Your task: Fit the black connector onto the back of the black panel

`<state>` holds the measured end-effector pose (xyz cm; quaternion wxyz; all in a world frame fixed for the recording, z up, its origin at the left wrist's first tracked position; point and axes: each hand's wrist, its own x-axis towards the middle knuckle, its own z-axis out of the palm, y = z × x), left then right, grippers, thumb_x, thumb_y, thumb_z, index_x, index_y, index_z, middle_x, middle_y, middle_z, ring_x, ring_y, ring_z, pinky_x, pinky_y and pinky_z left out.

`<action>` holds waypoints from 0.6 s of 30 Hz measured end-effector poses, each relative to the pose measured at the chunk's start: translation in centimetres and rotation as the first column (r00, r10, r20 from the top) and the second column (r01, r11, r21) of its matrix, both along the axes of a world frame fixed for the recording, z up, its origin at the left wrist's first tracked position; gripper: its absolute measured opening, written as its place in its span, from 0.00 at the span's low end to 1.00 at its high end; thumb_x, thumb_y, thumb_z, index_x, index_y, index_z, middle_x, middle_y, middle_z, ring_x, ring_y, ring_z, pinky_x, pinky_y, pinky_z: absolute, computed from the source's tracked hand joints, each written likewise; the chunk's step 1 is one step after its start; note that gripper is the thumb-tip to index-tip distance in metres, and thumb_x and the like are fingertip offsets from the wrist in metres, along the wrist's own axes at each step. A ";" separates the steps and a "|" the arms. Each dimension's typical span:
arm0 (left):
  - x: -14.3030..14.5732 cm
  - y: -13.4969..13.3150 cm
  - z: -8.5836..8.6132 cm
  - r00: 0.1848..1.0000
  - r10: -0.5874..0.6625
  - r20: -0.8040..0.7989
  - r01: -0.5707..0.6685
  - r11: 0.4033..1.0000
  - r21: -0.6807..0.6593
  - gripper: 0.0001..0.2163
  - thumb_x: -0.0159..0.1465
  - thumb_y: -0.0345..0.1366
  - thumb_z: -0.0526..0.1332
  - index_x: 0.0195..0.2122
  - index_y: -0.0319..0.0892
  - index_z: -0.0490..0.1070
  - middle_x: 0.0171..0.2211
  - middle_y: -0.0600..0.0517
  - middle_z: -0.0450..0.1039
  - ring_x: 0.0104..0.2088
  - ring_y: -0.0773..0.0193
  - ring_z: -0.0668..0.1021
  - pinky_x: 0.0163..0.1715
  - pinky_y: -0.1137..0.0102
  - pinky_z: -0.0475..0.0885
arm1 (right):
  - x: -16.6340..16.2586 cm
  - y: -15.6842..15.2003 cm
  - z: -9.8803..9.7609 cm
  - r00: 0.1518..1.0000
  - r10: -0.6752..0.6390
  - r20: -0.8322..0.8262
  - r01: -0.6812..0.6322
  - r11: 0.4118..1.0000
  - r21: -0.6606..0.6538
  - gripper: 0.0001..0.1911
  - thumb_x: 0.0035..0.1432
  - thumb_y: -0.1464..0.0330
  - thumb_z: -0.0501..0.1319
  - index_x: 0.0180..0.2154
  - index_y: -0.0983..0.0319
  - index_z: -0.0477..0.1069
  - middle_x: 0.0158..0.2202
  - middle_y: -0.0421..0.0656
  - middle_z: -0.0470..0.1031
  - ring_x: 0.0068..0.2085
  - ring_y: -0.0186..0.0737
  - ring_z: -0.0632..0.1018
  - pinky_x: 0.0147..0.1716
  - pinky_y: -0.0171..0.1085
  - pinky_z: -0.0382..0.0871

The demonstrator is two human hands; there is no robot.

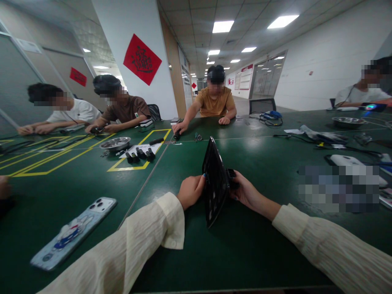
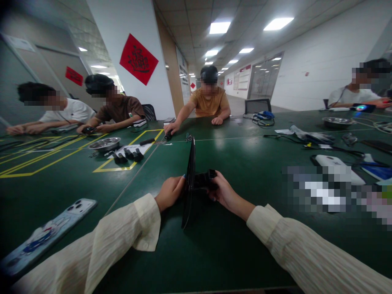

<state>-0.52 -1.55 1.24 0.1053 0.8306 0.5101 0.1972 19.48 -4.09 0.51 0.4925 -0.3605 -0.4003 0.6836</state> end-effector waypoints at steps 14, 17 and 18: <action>0.1 0.0 0.2 0.998 -0.027 -0.052 0.028 0.999 0.017 0.22 0.66 0.42 0.37 0.25 0.40 0.65 0.21 0.50 0.67 0.25 0.62 0.72 0.26 0.71 0.58 | -0.1 0.1 -0.1 1.000 -0.012 0.008 0.012 1.000 0.002 0.15 0.47 0.64 0.56 0.39 0.57 0.59 0.25 0.37 0.68 0.20 0.31 0.67 0.13 0.29 0.52; 0.0 -0.1 0.3 0.996 -0.043 -0.078 0.045 0.999 0.022 0.19 0.65 0.41 0.41 0.26 0.40 0.66 0.23 0.49 0.69 0.27 0.62 0.73 0.26 0.71 0.59 | -0.1 0.1 0.0 1.000 -0.014 -0.001 0.014 1.000 0.000 0.15 0.47 0.65 0.57 0.39 0.57 0.59 0.25 0.37 0.68 0.20 0.31 0.68 0.13 0.29 0.52; 0.0 -0.2 0.4 0.996 -0.044 -0.075 0.046 0.999 0.020 0.19 0.65 0.41 0.41 0.27 0.40 0.66 0.24 0.49 0.70 0.27 0.62 0.73 0.27 0.71 0.59 | -0.1 0.1 -0.1 1.000 -0.014 -0.002 0.014 1.000 0.000 0.15 0.47 0.65 0.57 0.39 0.57 0.59 0.26 0.37 0.68 0.21 0.31 0.68 0.13 0.29 0.53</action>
